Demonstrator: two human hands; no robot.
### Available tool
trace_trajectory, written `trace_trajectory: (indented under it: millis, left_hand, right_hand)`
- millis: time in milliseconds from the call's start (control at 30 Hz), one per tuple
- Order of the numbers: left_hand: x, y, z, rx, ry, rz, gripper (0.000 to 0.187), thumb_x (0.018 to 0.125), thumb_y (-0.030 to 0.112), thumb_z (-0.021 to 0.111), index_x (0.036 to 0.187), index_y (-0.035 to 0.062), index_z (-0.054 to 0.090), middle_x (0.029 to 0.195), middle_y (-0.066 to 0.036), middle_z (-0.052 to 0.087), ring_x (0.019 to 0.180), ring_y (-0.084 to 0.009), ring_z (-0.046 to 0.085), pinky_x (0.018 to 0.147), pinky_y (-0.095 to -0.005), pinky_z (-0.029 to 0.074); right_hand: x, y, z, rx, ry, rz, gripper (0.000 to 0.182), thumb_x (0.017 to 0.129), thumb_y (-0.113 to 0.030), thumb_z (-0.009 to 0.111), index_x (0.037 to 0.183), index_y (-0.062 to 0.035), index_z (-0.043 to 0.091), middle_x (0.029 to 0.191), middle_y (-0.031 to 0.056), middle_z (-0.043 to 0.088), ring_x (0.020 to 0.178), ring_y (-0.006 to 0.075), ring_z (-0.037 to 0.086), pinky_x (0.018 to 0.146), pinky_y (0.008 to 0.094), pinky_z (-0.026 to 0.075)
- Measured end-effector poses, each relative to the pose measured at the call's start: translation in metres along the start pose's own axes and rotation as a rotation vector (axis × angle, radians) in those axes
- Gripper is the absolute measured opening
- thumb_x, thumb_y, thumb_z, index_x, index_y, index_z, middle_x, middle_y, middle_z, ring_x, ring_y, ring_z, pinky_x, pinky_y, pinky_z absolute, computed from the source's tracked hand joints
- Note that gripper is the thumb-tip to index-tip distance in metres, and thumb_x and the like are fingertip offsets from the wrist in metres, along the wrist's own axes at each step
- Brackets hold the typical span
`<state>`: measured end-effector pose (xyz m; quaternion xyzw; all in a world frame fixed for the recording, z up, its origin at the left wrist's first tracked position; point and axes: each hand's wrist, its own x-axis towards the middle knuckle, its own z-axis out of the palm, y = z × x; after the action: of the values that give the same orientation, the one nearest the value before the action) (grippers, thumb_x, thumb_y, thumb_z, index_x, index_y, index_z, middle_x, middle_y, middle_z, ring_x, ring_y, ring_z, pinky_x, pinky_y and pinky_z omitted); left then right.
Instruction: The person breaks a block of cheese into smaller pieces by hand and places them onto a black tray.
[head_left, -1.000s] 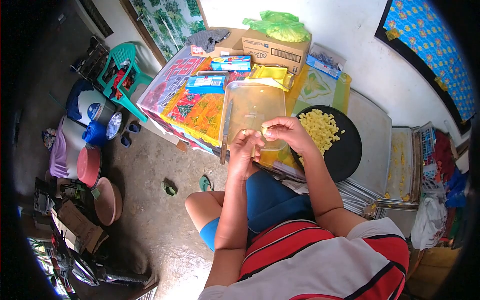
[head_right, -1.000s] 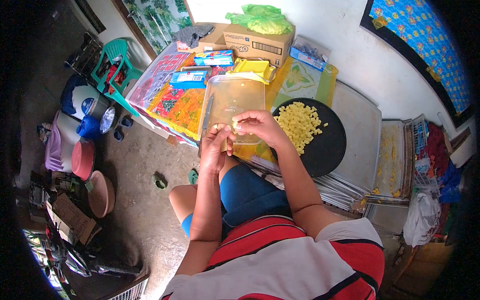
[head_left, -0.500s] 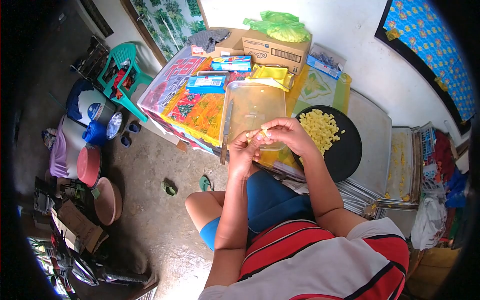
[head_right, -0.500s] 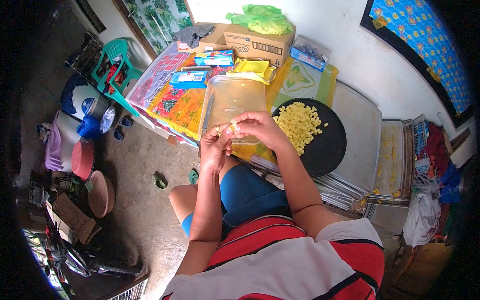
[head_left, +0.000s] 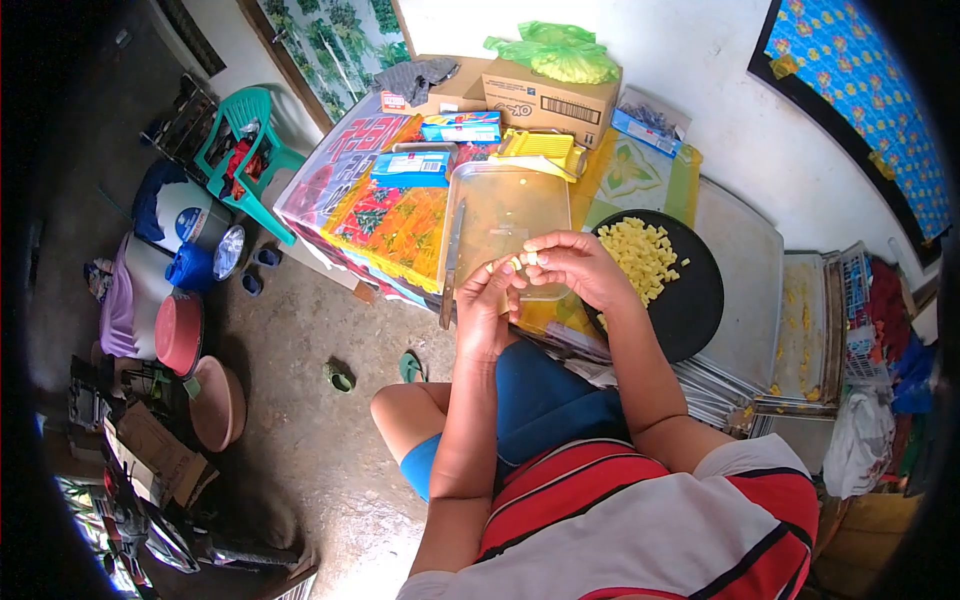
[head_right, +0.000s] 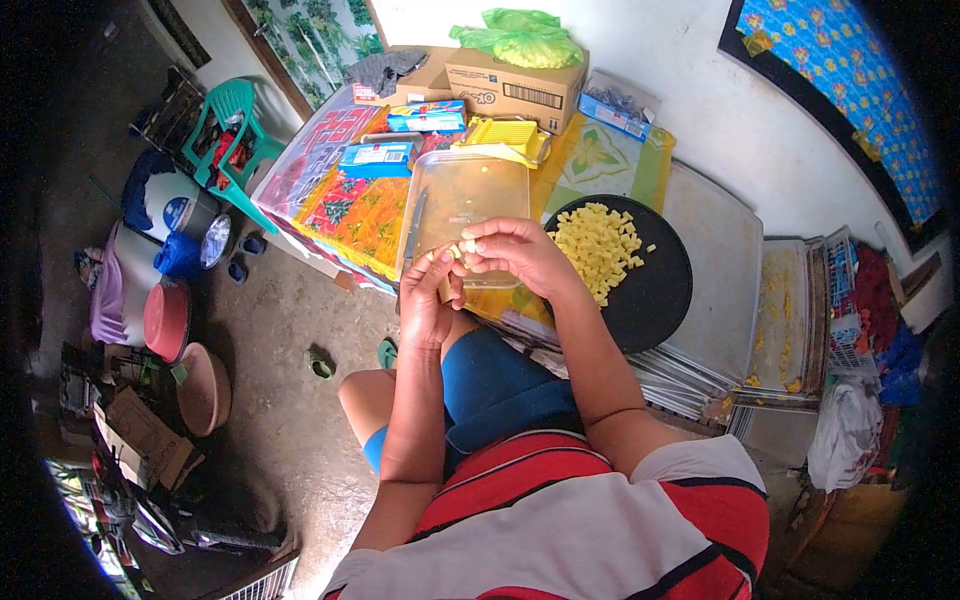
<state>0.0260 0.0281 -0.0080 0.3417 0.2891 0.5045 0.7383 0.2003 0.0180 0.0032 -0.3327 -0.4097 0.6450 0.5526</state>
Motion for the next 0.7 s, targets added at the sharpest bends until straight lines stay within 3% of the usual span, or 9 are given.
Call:
trace_trajectory:
  millis: [233,333,433,567,700]
  left_hand:
    - [0.001,0.0,-0.004,-0.044,0.024,-0.019,0.021,0.089,0.015,0.059,0.104,0.0015,0.062,0.072,-0.003,0.059,0.052,-0.0089,0.048,0.041,-0.0225,0.037]
    - [0.002,-0.002,-0.005,-0.05,0.013,-0.024,0.019,0.088,0.014,0.06,0.103,0.003,0.061,0.072,-0.004,0.059,0.052,-0.0095,0.048,0.041,-0.0228,0.038]
    - [0.0,-0.002,-0.006,-0.077,-0.001,-0.035,0.015,0.087,0.013,0.061,0.101,0.0054,0.06,0.071,-0.004,0.058,0.051,-0.0103,0.049,0.042,-0.0235,0.038]
    - [0.002,-0.006,-0.007,-0.082,-0.022,-0.035,0.013,0.086,0.012,0.062,0.099,0.0081,0.06,0.071,-0.004,0.058,0.051,-0.0111,0.049,0.042,-0.0239,0.038]
    - [0.003,-0.011,0.003,-0.085,-0.049,-0.074,0.016,0.086,0.015,0.063,0.098,0.0062,0.06,0.07,-0.003,0.058,0.051,-0.0103,0.049,0.042,-0.0234,0.037]
  right_hand:
    - [0.0,-0.003,0.0,0.04,0.015,0.012,0.025,0.087,-0.007,0.061,0.109,0.0034,0.062,0.096,0.0102,0.066,0.084,0.0162,0.065,0.078,0.0284,0.054]
    - [0.0,-0.007,-0.012,-0.143,0.059,-0.022,0.024,0.085,-0.011,0.065,0.105,0.002,0.063,0.092,0.0078,0.067,0.08,0.0142,0.064,0.073,0.0261,0.052]
    - [-0.006,-0.02,-0.048,-0.436,0.214,-0.088,0.024,0.082,-0.014,0.069,0.1,0.001,0.064,0.088,0.0064,0.067,0.078,0.0124,0.063,0.068,0.0241,0.049]
    - [-0.029,-0.027,-0.111,-0.922,0.512,-0.192,0.018,0.074,-0.01,0.069,0.089,-0.0007,0.067,0.083,0.008,0.068,0.077,0.0155,0.065,0.071,0.028,0.05]
    - [-0.052,-0.035,-0.127,-1.127,0.714,-0.032,0.015,0.075,-0.011,0.066,0.086,-0.0012,0.066,0.082,0.0107,0.068,0.079,0.0198,0.066,0.073,0.0307,0.05]
